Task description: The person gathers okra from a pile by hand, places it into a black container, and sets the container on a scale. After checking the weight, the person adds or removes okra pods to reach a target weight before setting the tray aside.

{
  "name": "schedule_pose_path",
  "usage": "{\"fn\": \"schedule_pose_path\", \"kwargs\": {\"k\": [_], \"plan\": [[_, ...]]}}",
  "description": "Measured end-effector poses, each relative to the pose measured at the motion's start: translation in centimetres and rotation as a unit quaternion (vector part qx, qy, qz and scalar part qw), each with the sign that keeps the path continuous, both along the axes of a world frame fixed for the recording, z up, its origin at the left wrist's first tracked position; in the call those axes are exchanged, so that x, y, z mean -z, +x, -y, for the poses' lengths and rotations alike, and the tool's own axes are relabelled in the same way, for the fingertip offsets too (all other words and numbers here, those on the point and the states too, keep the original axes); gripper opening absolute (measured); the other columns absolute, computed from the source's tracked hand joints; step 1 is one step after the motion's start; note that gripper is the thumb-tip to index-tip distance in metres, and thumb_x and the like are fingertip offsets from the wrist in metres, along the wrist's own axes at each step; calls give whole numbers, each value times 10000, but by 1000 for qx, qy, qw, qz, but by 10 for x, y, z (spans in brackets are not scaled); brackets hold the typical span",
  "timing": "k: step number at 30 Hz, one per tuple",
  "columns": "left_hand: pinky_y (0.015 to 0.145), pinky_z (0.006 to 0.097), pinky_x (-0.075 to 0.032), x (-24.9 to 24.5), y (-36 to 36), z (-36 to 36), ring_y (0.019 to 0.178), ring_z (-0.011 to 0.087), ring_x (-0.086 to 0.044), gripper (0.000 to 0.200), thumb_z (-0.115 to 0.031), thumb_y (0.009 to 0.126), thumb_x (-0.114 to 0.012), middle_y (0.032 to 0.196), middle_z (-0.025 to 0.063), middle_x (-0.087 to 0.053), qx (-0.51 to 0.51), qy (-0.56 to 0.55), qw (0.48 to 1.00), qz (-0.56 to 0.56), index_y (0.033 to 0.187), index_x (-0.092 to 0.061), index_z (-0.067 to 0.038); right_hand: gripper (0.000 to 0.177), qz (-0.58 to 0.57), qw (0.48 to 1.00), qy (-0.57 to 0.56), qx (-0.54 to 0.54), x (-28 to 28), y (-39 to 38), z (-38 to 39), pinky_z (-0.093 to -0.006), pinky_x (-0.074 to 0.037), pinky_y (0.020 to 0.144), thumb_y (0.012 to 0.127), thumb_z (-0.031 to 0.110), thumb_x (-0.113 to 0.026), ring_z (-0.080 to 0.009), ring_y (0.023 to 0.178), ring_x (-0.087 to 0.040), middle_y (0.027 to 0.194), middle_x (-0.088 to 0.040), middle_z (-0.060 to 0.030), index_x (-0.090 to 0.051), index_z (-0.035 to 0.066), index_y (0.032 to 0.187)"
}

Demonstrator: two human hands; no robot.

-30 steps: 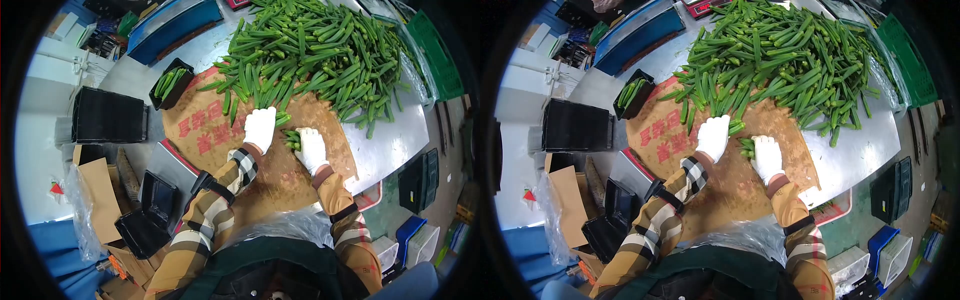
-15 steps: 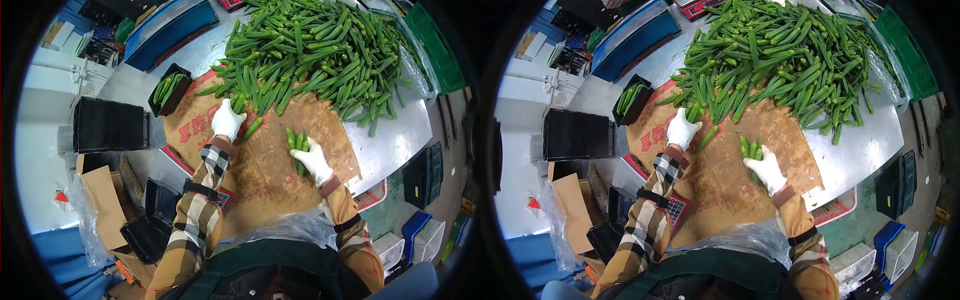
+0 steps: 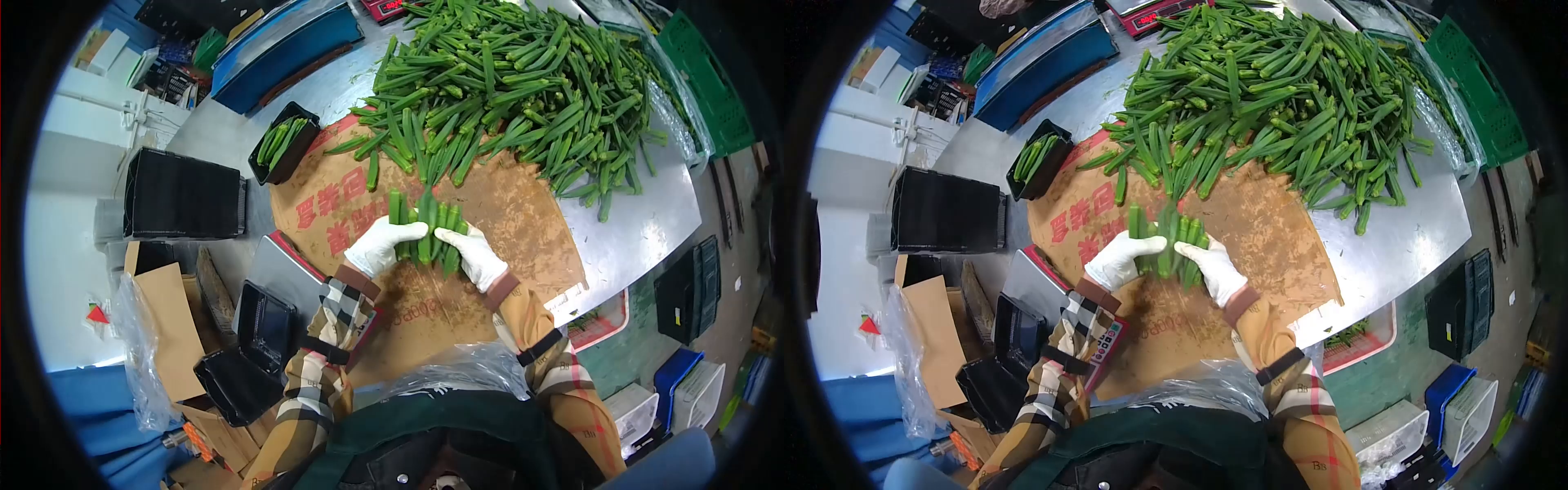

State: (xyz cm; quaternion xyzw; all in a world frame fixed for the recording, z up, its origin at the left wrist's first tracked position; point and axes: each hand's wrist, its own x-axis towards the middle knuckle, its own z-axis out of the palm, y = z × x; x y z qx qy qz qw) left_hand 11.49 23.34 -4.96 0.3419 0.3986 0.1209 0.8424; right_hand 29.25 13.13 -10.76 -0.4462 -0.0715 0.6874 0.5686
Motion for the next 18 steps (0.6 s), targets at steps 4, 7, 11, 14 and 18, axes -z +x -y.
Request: {"fn": "schedule_pose_path", "kwargs": {"k": [4,7,11,14,18], "plan": [[864,342,-554,-27,3,32,1002,167,-680,416,-131,908,-763,1117,68,-711,-18,62,998,4,1278,-628,4,415,-69,997,14,14,-22,3,27,-334,-546,952,915,-26,-705,-186,1061,-677,1195,-707,-68,-611,23,1316],[877,322,-535,-57,-6,55,987,138,-660,412,-127,890,-781,1096,47,-698,-74,125,989,13,1254,-634,1,456,-83,996,38,-9,-52,-1,37,-356,-543,991,922,-44,-680,-203,1117,-662,1254,-678,-80,-567,21,1359],[925,309,-515,-91,-47,81,1012,122,-643,464,-99,879,-783,1129,45,-683,-158,177,971,-13,1297,-606,-1,509,-35,991,101,-84,-100,-34,35,-343,-533,989,917,-32,-689,-182,1159,-632,1288,-655,-75,-530,30,1397],[939,316,-516,-110,-89,103,1027,132,-648,499,-66,880,-762,1150,42,-679,-254,179,951,-11,1335,-571,8,512,-10,984,122,-128,-110,-78,33,-311,-517,975,906,-12,-712,-148,1120,-631,1250,-667,-50,-541,40,1386],[930,312,-522,-128,-174,116,1017,140,-660,449,-56,869,-753,1142,48,-688,-234,154,960,29,1288,-605,12,480,-17,973,126,-190,-124,-154,34,-307,-518,962,904,-9,-716,-138,1065,-644,1206,-681,-39,-558,48,1354]]}}
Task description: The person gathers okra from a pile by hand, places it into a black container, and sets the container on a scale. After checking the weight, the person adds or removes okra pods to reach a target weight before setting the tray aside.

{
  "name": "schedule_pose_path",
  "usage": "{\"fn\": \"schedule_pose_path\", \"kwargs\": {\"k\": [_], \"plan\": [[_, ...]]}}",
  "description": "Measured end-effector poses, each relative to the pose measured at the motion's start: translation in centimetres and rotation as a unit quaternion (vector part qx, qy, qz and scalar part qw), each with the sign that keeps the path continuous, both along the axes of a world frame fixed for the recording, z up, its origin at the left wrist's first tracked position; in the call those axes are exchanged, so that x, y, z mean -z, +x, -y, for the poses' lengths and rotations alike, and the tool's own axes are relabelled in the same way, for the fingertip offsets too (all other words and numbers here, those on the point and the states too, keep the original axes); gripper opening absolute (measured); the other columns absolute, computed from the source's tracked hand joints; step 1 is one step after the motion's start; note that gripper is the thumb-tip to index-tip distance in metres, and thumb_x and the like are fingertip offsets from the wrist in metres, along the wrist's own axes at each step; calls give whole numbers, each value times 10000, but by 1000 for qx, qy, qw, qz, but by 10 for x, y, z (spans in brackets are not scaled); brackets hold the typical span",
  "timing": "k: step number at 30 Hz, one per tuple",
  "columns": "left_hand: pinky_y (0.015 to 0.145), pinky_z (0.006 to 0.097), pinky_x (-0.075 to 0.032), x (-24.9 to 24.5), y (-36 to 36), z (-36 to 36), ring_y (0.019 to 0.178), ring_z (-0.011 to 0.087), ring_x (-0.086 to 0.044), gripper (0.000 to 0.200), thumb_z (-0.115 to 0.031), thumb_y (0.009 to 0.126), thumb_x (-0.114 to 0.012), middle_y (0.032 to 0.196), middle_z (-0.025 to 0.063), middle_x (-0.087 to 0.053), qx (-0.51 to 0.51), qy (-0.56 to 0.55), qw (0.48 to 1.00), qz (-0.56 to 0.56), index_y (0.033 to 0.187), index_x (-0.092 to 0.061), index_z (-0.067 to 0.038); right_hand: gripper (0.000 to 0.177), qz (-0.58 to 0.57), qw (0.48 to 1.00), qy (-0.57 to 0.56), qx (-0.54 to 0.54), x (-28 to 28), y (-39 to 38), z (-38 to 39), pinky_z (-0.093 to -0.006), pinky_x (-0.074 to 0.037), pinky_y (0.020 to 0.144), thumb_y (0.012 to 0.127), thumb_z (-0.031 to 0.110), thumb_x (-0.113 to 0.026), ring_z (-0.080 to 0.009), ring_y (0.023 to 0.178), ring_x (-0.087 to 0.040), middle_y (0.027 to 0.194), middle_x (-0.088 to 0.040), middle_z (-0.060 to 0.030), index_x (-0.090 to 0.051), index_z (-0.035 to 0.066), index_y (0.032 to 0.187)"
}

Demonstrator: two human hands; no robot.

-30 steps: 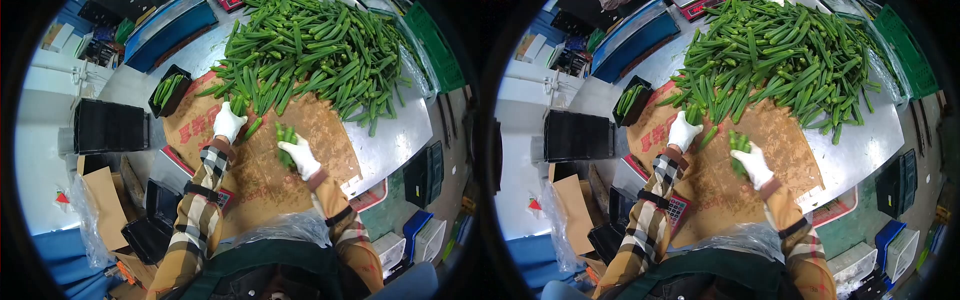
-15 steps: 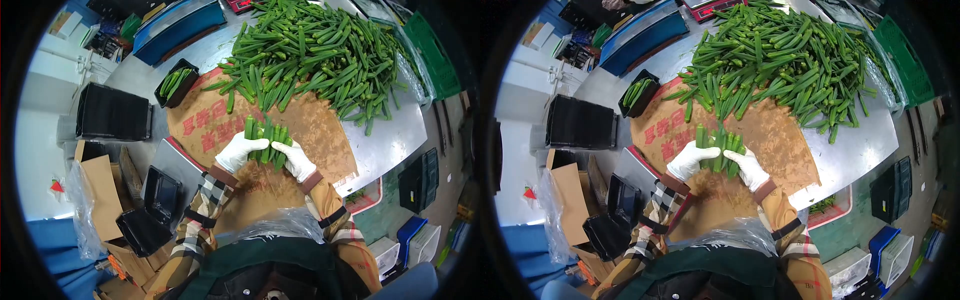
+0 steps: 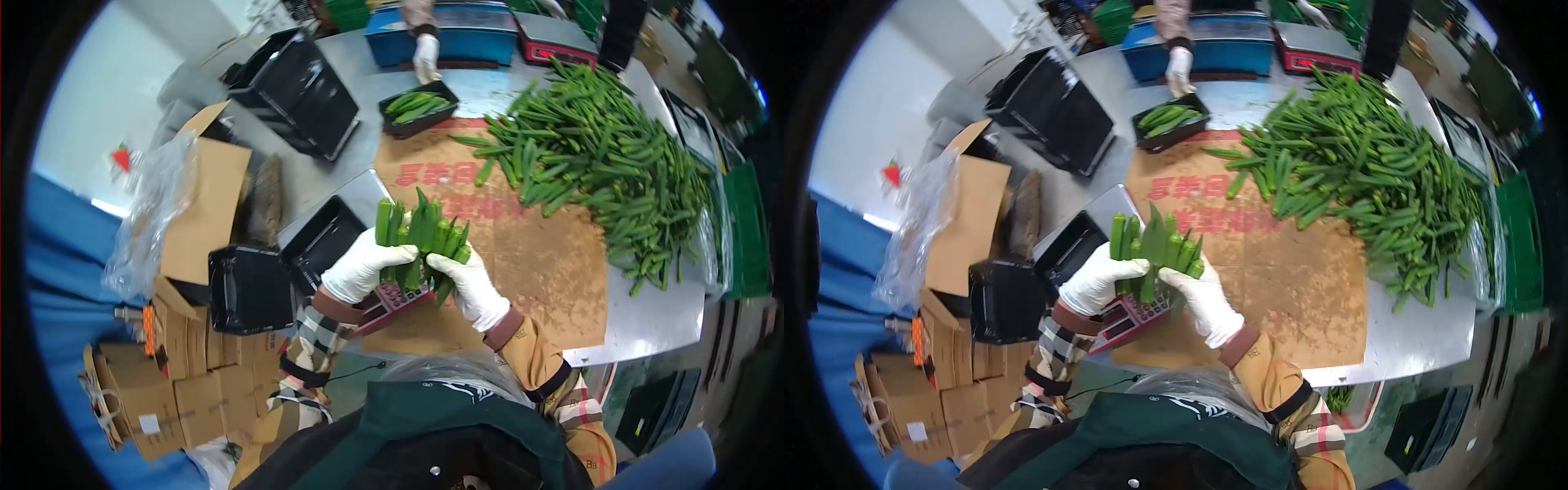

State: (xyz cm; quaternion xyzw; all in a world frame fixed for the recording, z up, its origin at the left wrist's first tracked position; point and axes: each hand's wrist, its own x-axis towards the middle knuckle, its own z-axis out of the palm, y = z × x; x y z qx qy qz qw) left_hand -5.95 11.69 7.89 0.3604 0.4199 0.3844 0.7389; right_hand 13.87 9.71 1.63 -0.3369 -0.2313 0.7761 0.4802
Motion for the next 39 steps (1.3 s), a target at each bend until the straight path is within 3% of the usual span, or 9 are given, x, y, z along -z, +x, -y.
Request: {"fn": "schedule_pose_path", "kwargs": {"k": [6,10,14,17,19,21,24,30,39], "plan": [[909,291,-509,-40,-97,11,992,115,-647,369,-110,874,-755,1100,30,-713,-12,53,988,-141,1216,-668,-1,368,-43,996,-34,-63,-24,-112,-8,-321,-528,951,943,48,-702,-160,1050,-646,1180,-678,-58,-592,29,1294],[983,307,-481,-38,-138,-9,1103,130,-601,506,-215,931,-722,1234,58,-669,35,106,953,-280,1362,-573,4,366,-74,990,-13,-123,-27,-163,-29,-348,-536,846,1021,309,-649,-140,1041,-627,1167,-650,-19,-565,129,1328],[1097,329,-425,-11,-152,-8,1267,218,-575,630,-282,954,-706,1384,174,-614,-46,130,912,-386,1444,-493,52,636,-11,964,-112,-240,-45,-139,-35,-603,-272,1182,960,438,-691,-319,1429,-354,1521,-392,-111,-411,138,1446],[1141,342,-393,-8,-158,0,1336,263,-549,651,-258,958,-688,1442,219,-572,-165,117,921,-333,1470,-461,75,608,59,975,-49,-210,-82,-117,-27,-508,-384,1135,980,255,-674,-290,1316,-510,1453,-512,-123,-398,74,1490],[1133,344,-403,-2,-172,5,1325,255,-557,614,-247,959,-690,1434,202,-585,-221,157,890,-367,1449,-496,69,607,226,897,294,-242,-128,-95,-2,-428,-460,1065,956,164,-667,-307,1185,-614,1388,-578,-161,-414,16,1488],[1090,323,-445,-6,-172,15,1290,199,-575,523,-181,970,-697,1398,155,-619,-289,161,893,-305,1415,-546,51,655,515,583,588,-223,-198,-79,20,-386,-504,996,893,134,-691,-328,1139,-642,1345,-603,-217,-443,-16,1480],[1082,298,-456,2,-186,31,1233,167,-603,484,-126,967,-709,1349,125,-649,-338,149,887,-278,1395,-566,48,539,554,462,652,-233,-246,-78,39,-407,-522,901,853,126,-670,-322,1050,-654,1167,-629,-197,-516,-20,1349],[1033,261,-487,8,-177,59,1172,136,-631,444,-86,967,-706,1315,103,-666,-388,103,873,-276,1376,-587,40,519,540,376,702,-272,-266,-85,60,-415,-526,853,855,110,-662,-333,997,-658,1104,-639,-194,-529,-16,1341],[994,287,-504,34,-188,60,1171,147,-629,450,-190,989,-706,1298,92,-677,-354,31,853,-383,1390,-590,-20,491,541,393,697,-260,-269,-77,53,-427,-534,781,858,85,-650,-349,917,-665,1009,-653,-188,-549,-8,1329]]}}
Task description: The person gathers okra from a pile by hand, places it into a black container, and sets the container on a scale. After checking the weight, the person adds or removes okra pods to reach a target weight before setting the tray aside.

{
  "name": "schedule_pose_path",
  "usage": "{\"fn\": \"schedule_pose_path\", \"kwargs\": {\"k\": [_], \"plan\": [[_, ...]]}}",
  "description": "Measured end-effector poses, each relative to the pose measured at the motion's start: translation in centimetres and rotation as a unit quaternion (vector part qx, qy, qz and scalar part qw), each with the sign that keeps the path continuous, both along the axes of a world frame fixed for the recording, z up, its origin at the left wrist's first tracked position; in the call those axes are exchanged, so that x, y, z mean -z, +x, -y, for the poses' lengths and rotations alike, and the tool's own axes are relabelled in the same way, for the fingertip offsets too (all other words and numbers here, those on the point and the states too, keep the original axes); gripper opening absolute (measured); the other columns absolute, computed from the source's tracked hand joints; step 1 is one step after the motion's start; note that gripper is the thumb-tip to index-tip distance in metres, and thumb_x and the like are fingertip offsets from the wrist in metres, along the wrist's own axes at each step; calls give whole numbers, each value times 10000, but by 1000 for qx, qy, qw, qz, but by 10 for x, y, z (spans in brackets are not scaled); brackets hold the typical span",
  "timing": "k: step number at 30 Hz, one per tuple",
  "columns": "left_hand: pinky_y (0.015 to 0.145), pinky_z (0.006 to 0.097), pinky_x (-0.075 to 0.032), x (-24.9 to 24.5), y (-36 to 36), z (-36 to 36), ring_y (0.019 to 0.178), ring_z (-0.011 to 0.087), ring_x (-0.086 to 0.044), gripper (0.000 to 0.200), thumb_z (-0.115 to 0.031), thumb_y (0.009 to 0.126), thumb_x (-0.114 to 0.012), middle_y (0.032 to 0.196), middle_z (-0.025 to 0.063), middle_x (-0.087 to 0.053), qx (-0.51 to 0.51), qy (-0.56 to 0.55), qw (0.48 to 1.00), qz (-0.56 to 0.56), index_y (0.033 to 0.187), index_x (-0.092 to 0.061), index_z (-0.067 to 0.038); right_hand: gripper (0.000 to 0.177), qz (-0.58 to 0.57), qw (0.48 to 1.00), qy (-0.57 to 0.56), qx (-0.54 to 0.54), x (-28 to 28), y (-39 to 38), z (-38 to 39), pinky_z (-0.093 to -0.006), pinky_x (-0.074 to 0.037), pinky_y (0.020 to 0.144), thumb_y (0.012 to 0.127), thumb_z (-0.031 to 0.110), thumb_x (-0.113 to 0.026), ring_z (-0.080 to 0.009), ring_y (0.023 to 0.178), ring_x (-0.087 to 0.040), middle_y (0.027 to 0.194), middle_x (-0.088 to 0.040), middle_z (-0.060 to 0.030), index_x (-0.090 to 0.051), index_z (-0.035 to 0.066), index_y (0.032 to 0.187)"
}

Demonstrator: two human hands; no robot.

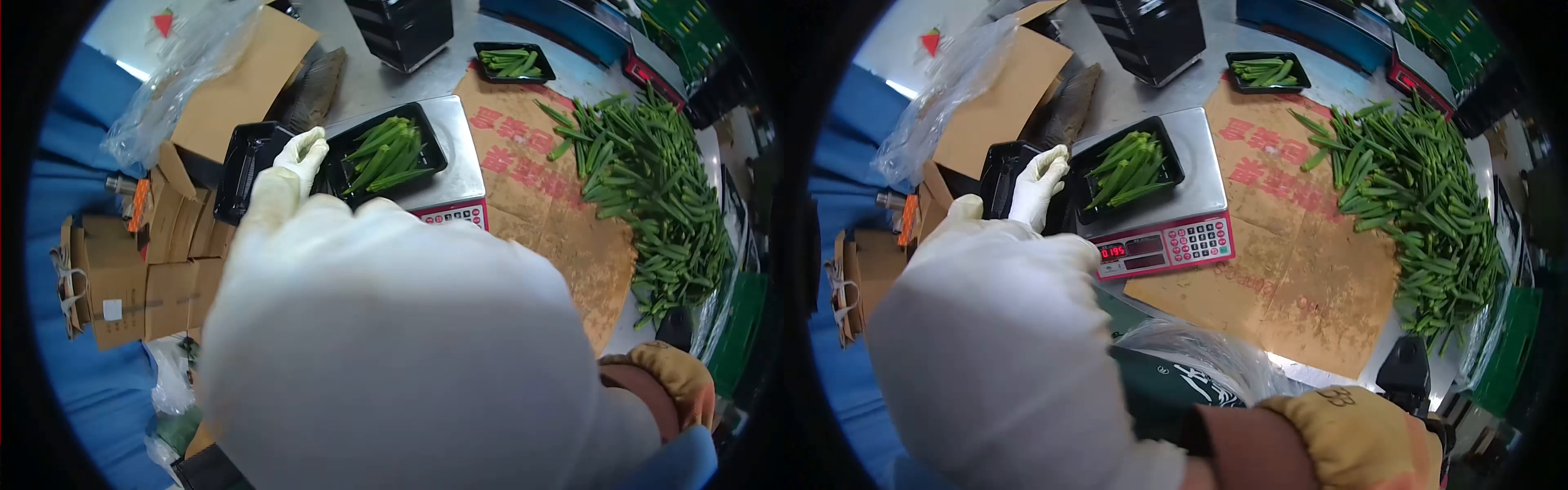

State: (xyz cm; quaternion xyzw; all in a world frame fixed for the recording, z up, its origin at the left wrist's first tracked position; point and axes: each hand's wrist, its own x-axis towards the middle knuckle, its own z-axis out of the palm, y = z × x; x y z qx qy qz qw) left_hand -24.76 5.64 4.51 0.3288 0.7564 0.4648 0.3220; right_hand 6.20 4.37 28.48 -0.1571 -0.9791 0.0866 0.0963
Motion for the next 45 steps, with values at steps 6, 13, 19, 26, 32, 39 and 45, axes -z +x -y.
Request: {"fn": "schedule_pose_path", "kwargs": {"k": [6,13,19,26,32,39,45], "plan": [[738,326,-572,19,11,4,863,169,-685,666,-290,917,-774,1056,125,-713,15,-101,987,-127,1440,-499,17,473,-61,991,-50,109,17,22,-41,-435,-539,733,860,69,-642,-360,864,-669,946,-663,-185,-562,-4,1321],[842,428,-511,26,43,7,920,311,-626,510,-212,834,-826,947,122,-667,7,65,856,-513,1271,-630,-37,432,-47,957,-70,279,172,112,-56,-447,-563,688,910,233,-670,-345,761,-689,855,-685,-163,-628,14,1280],[782,447,-486,21,69,4,878,316,-619,278,-352,840,-802,903,88,-686,142,-22,840,-523,933,-751,-95,469,-22,932,-188,308,246,130,-13,-451,-574,742,913,279,-699,-367,828,-704,988,-724,-185,-649,32,1308],[817,408,-511,-65,126,13,917,302,-643,172,-154,866,-781,929,113,-688,153,187,900,-363,998,-736,-52,656,-239,651,-661,285,257,102,13,-331,-520,978,978,175,-697,-182,1127,-659,1416,-614,-138,-414,19,1549],[931,420,-497,-16,196,52,995,294,-645,224,-242,890,-732,1035,89,-701,432,32,873,-224,1073,-739,-113,430,-257,527,-763,270,286,96,17,-264,-554,865,1054,203,-596,-138,1037,-688,1283,-685,-108,-551,29,1445],[952,451,-483,3,63,31,1085,363,-604,483,-199,861,-748,1111,205,-658,-42,77,910,-405,1288,-610,-18,311,-223,442,-728,474,340,164,52,-278,-588,689,1063,193,-580,-164,812,-735,1139,-744,-82,-643,73,1342],[435,294,-577,41,44,14,593,245,-717,269,-120,968,-584,948,155,-666,22,-104,990,93,1160,-543,64,308,-276,401,-702,519,362,164,58,-262,-564,666,1037,181,-624,-132,792,-718,1094,-754,-49,-652,84,1328]]}}
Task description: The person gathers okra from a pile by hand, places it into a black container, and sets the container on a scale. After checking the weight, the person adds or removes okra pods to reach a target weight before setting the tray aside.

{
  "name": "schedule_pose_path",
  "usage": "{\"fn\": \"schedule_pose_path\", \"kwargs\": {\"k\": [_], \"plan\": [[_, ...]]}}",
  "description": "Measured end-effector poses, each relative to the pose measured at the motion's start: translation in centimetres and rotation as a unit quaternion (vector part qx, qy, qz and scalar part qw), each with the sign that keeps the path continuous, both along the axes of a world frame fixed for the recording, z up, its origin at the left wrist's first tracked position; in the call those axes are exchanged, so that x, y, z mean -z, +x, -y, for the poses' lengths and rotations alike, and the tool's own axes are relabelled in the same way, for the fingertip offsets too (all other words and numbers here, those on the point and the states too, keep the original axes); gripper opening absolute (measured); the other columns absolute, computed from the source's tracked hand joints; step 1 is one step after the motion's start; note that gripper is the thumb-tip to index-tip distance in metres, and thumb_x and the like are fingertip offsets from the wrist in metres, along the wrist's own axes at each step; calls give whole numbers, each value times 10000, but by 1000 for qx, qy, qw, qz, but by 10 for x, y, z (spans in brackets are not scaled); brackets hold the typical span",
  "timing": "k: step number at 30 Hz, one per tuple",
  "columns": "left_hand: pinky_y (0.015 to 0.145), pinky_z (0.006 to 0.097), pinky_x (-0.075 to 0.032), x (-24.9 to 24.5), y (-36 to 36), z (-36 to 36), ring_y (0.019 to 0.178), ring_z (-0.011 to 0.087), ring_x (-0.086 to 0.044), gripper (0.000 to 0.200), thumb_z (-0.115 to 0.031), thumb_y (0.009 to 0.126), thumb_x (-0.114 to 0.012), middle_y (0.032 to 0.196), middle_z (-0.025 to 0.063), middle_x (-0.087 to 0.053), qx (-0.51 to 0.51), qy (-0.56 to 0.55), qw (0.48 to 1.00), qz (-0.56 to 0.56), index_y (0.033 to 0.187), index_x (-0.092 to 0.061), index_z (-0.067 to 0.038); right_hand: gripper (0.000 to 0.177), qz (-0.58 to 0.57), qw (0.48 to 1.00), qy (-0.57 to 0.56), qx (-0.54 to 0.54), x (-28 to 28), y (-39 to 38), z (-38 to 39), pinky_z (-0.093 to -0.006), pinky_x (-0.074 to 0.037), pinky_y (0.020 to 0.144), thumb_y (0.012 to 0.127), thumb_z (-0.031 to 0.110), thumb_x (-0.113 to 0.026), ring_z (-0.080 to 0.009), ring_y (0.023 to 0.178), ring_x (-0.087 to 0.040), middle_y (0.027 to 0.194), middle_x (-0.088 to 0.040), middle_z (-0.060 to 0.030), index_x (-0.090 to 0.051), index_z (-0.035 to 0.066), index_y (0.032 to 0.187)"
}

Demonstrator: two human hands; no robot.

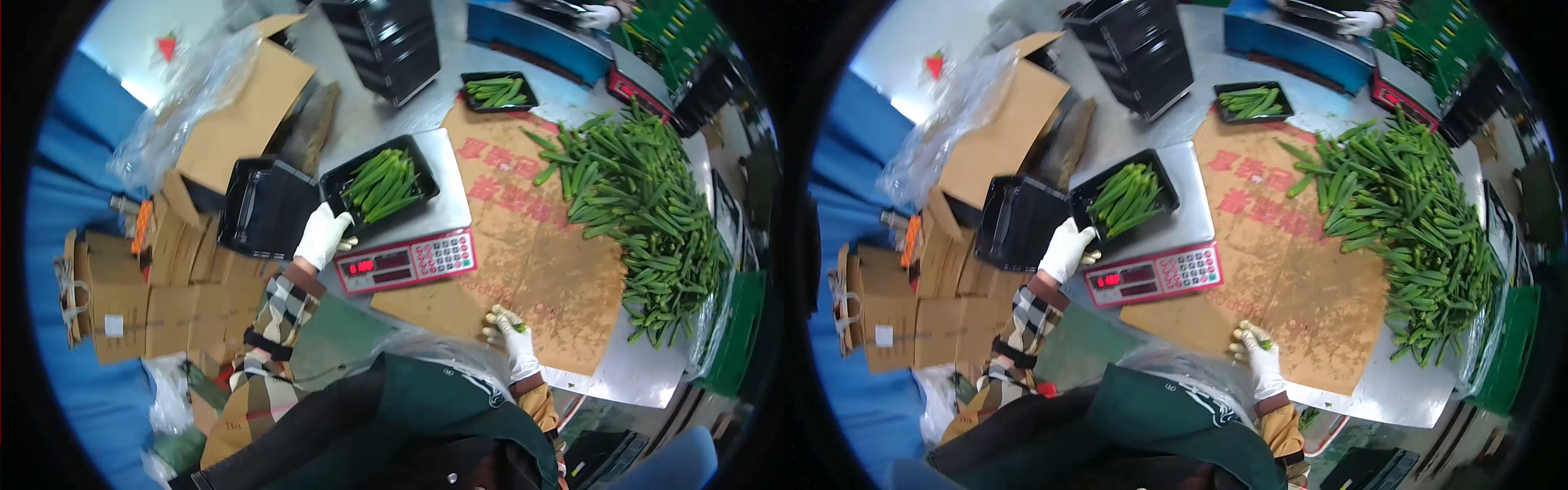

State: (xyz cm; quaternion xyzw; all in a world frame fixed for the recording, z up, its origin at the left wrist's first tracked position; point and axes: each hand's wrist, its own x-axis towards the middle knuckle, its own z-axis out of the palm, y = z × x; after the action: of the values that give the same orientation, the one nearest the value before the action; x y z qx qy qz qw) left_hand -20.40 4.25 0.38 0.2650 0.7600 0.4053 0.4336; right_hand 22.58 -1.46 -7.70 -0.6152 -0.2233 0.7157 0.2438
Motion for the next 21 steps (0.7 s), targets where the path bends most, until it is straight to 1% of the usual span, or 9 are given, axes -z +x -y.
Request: {"fn": "schedule_pose_path", "kwargs": {"k": [3,5,7,12,15,16,18,19,21], "plan": [[508,316,-610,-8,7,-43,648,250,-721,235,-117,996,-543,969,140,-650,22,18,997,71,1172,-537,39,343,1,1000,12,-29,7,-4,8,-275,-563,685,1032,189,-635,-148,800,-727,1125,-757,-49,-633,78,1356],[534,329,-620,-19,26,-84,657,244,-715,227,-131,1005,-532,976,132,-639,68,50,994,74,1168,-537,27,337,-14,1000,4,-14,18,-7,10,-244,-515,603,997,145,-677,-121,751,-712,1080,-755,-46,-652,82,1327],[572,360,-633,-34,50,-128,691,257,-717,222,-140,998,-537,974,134,-642,98,69,989,89,1153,-535,19,340,-29,1000,-4,1,28,-5,11,-239,-518,590,994,132,-678,-124,731,-712,1072,-753,-55,-646,58,1325],[591,398,-634,-5,87,-270,751,280,-730,209,-102,951,-537,991,177,-676,149,61,978,134,1115,-610,6,346,-10,999,4,31,22,5,2,-244,-538,559,1005,115,-654,-139,698,-714,1065,-753,-84,-620,30,1339],[601,427,-628,12,114,-339,797,340,-738,217,-80,952,-530,1014,193,-685,90,41,985,140,1142,-601,-3,336,-47,996,-5,69,20,17,-4,-253,-551,553,1018,101,-626,-145,651,-703,1055,-756,-104,-612,27,1345],[598,434,-623,22,116,-355,801,344,-739,210,-82,953,-534,1015,193,-685,84,31,986,140,1138,-599,-8,323,-38,997,-6,66,14,19,-8,-264,-561,557,1026,83,-605,-144,613,-688,1047,-758,-123,-614,16,1341],[593,448,-614,43,113,-384,809,351,-740,195,-87,956,-542,1018,192,-686,68,10,988,142,1130,-596,-18,316,-25,998,28,50,14,25,-11,-258,-561,561,1021,79,-614,-141,626,-689,1038,-760,-121,-626,6,1328],[564,446,-586,69,101,-401,765,323,-725,190,-102,952,-582,977,164,-677,57,-20,989,133,1128,-586,-31,312,-17,998,44,40,15,28,-11,-255,-561,563,1019,77,-619,-140,633,-689,1033,-760,-120,-632,2,1321],[553,418,-558,38,107,-373,715,269,-686,197,-130,946,-631,923,125,-649,99,38,990,92,1116,-576,-47,313,-20,997,42,68,14,27,-12,-241,-555,566,1011,81,-635,-131,644,-685,1029,-762,-117,-642,-4,1312]]}}
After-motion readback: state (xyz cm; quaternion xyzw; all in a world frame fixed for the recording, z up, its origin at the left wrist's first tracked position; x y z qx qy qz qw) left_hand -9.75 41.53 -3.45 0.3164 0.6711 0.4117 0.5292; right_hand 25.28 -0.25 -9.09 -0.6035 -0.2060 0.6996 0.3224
